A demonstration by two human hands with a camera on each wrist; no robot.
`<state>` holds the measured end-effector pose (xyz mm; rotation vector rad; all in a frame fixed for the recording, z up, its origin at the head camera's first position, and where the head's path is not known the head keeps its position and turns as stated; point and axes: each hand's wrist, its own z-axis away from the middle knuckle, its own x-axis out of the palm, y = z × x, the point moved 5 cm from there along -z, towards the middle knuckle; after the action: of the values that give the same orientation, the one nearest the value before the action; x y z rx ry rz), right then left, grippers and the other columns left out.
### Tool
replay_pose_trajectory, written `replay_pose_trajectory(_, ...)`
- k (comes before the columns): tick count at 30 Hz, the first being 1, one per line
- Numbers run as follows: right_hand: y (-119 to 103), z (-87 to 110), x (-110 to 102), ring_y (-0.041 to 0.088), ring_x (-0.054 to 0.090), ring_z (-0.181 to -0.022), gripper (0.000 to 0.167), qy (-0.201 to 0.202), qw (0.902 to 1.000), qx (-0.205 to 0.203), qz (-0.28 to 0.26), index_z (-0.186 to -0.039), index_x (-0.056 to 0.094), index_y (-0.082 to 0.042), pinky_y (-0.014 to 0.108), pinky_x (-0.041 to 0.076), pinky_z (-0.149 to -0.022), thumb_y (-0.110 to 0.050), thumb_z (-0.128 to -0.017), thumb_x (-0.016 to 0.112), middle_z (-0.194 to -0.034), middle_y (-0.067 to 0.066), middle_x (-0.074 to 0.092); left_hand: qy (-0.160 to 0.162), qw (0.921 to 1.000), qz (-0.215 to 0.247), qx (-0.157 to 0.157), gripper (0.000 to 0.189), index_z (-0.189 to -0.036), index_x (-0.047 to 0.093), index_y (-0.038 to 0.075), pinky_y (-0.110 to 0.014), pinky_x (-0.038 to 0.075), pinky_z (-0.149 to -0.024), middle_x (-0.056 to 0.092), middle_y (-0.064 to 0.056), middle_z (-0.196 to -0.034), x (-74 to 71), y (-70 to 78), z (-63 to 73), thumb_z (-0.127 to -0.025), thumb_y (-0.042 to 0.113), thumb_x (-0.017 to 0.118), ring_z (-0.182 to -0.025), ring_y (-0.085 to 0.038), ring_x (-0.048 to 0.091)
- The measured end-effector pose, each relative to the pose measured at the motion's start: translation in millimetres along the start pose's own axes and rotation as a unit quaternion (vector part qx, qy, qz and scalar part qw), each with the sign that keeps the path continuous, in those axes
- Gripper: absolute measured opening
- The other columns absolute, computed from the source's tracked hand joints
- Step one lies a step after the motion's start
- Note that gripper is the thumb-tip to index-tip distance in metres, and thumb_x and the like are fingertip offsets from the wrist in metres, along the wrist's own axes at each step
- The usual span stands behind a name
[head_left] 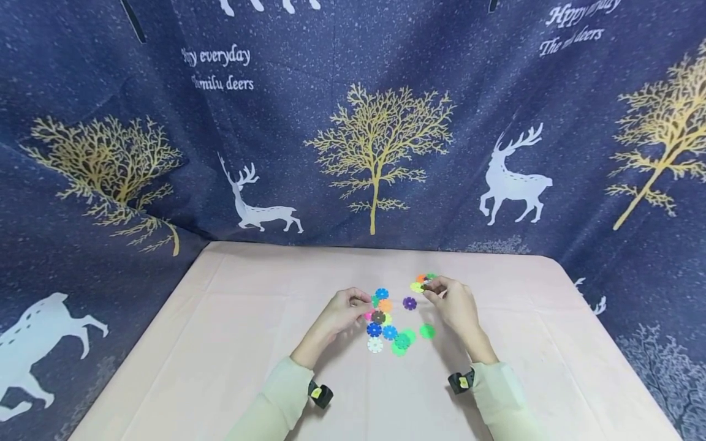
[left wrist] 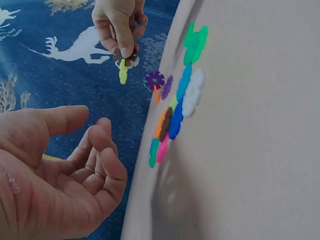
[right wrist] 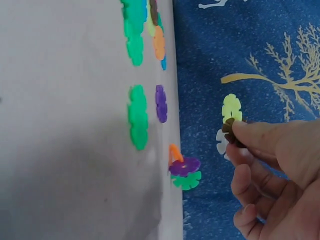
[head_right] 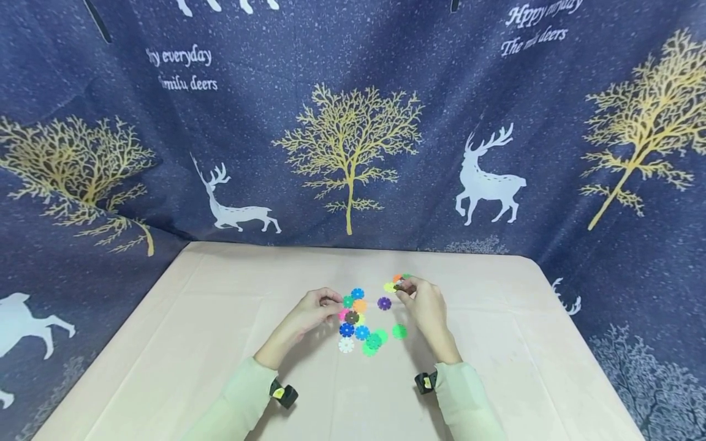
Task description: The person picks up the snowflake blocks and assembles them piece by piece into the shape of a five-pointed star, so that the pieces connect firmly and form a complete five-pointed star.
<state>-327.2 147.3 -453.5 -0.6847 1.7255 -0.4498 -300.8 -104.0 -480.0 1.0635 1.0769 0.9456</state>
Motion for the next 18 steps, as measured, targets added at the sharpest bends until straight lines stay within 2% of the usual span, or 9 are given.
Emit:
replay_pose_trajectory(5,12.2,-0.1,3.4,0.023,0.064,-0.075,0.009,-0.012,0.9990,0.041,0.014,-0.091,0.072,-0.011,0.040,0.047,-0.069,-0.016,-0.087,0.077,-0.088,0.005,0.073,0.006,0.9999,-0.012,-0.010,0.024,-0.109,0.064,-0.003,-0.023,0.044,-0.057,0.064,-0.008,-0.088,1.0,-8.3,-7.9,-0.090,0.009,0.071,-0.070,-0.018,0.058)
replay_pose_trajectory(12,27.4,0.1,9.7,0.022,0.065,-0.073,0.008,-0.035,0.9947,0.091,0.033,-0.088,0.071,-0.014,0.036,0.045,-0.061,-0.017,-0.085,0.078,-0.085,0.002,0.074,0.022,0.9970,-0.074,-0.008,0.026,-0.108,0.066,-0.001,-0.028,0.052,-0.070,0.064,-0.006,-0.091,1.8,-22.7,-17.7,-0.086,0.010,0.074,-0.081,-0.019,0.060)
replay_pose_trajectory(18,34.2,-3.3,12.8,0.027,0.066,-0.081,0.007,-0.055,0.9914,0.111,0.043,-0.088,0.072,-0.014,0.039,0.046,-0.064,-0.017,-0.085,0.077,-0.090,0.005,0.075,0.032,0.9908,-0.131,-0.014,0.027,-0.107,0.067,0.003,-0.032,0.052,-0.077,0.064,-0.002,-0.092,1.6,-22.2,-19.5,-0.085,0.014,0.076,-0.084,-0.018,0.059)
